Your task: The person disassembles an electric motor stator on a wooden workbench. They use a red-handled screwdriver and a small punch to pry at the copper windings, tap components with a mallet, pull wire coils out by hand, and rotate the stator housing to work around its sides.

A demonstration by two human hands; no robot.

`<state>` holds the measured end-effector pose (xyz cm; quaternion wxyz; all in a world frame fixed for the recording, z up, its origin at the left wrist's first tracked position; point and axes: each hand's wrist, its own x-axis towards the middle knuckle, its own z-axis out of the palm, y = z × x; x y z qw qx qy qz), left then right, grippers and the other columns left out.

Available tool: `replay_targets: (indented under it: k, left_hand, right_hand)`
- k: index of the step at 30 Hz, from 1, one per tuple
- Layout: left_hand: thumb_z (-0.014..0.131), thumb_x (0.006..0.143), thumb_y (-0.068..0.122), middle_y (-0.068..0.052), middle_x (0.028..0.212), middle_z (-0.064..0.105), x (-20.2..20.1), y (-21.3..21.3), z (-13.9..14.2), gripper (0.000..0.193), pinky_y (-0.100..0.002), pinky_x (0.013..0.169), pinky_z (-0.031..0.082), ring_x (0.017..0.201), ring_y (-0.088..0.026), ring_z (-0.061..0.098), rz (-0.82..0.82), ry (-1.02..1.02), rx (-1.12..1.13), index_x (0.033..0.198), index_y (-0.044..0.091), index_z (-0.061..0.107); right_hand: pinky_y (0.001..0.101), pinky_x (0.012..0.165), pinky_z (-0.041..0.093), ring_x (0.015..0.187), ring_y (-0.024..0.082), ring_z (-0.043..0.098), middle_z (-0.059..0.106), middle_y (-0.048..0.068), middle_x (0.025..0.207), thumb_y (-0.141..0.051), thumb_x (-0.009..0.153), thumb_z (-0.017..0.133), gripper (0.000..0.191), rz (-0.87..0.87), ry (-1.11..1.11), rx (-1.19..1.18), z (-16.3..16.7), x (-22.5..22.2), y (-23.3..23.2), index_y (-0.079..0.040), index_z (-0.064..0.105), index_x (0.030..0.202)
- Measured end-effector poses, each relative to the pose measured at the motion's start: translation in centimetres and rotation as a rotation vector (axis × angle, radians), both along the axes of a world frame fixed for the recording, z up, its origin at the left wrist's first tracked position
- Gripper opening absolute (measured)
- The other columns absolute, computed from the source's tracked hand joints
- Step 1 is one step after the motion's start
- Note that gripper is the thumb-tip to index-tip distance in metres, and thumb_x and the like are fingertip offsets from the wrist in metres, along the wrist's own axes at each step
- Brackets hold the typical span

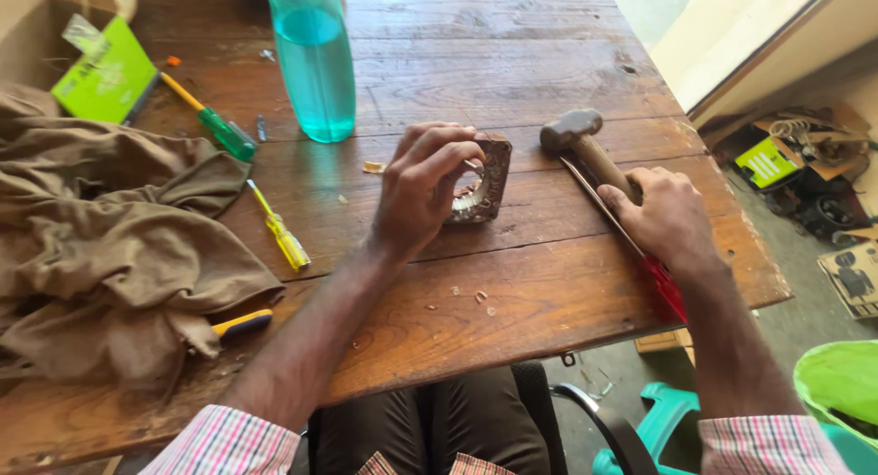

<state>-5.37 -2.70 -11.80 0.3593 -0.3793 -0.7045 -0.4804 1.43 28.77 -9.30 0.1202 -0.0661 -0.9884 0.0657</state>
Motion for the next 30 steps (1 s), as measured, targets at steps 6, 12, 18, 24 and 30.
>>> replay_targets:
  k: [6, 12, 18, 24, 30]
  left_hand:
    - [0.071, 0.096, 0.002, -0.008, 0.119, 0.073, 0.1, -0.4, 0.4, 0.01, -0.042, 0.101, 0.057, 0.118, -0.029, 0.065, -0.016, -0.005, -0.002, 0.106, 0.005, 0.072]
    - [0.068, 0.097, 0.002, -0.009, 0.119, 0.072, 0.3, -0.2, 0.3, 0.01, -0.043, 0.102, 0.057, 0.119, -0.031, 0.065, -0.018, -0.02, 0.02, 0.106, 0.005, 0.071]
    - [0.067, 0.098, 0.003, -0.009, 0.12, 0.072, 0.4, -0.4, 0.3, 0.008, -0.042, 0.1, 0.056, 0.119, -0.03, 0.065, -0.022, -0.038, 0.033, 0.106, 0.005, 0.071]
    - [0.068, 0.098, 0.001, -0.009, 0.12, 0.071, 0.6, -0.5, 0.6, 0.01, -0.041, 0.098, 0.056, 0.116, -0.03, 0.065, -0.043, -0.057, 0.045, 0.106, 0.004, 0.071]
    - [0.067, 0.096, -0.002, -0.009, 0.121, 0.071, 0.9, -0.5, 1.5, 0.012, -0.042, 0.1, 0.056, 0.117, -0.03, 0.065, -0.029, -0.03, 0.035, 0.106, 0.003, 0.07]
  right_hand:
    - [0.0521, 0.077, 0.054, 0.083, 0.037, 0.071, 0.072, 0.023, 0.094, -0.052, 0.106, 0.05, 0.053, -0.14, -0.189, 0.201, 2.4, 0.5, -2.3, -0.002, 0.066, 0.113]
    - [0.0448, 0.06, 0.05, 0.062, 0.026, 0.066, 0.066, 0.014, 0.069, -0.045, 0.104, 0.053, 0.044, -0.167, 0.039, -0.424, 5.1, 5.4, -4.7, -0.003, 0.066, 0.099]
    - [0.037, 0.047, 0.048, 0.048, 0.02, 0.06, 0.059, 0.01, 0.059, -0.036, 0.097, 0.072, 0.038, 0.132, 0.225, -0.242, 4.2, 8.7, -8.7, -0.001, 0.059, 0.091]
    - [0.0374, 0.045, 0.047, 0.047, 0.02, 0.061, 0.059, 0.011, 0.057, -0.03, 0.095, 0.074, 0.031, 0.256, 0.298, -0.346, 3.7, 10.7, -11.0, -0.001, 0.062, 0.094]
    - [0.0363, 0.046, 0.05, 0.05, 0.019, 0.065, 0.061, 0.01, 0.06, -0.028, 0.098, 0.072, 0.029, 0.383, 0.384, -0.288, 3.6, 10.6, -12.8, -0.003, 0.059, 0.091]
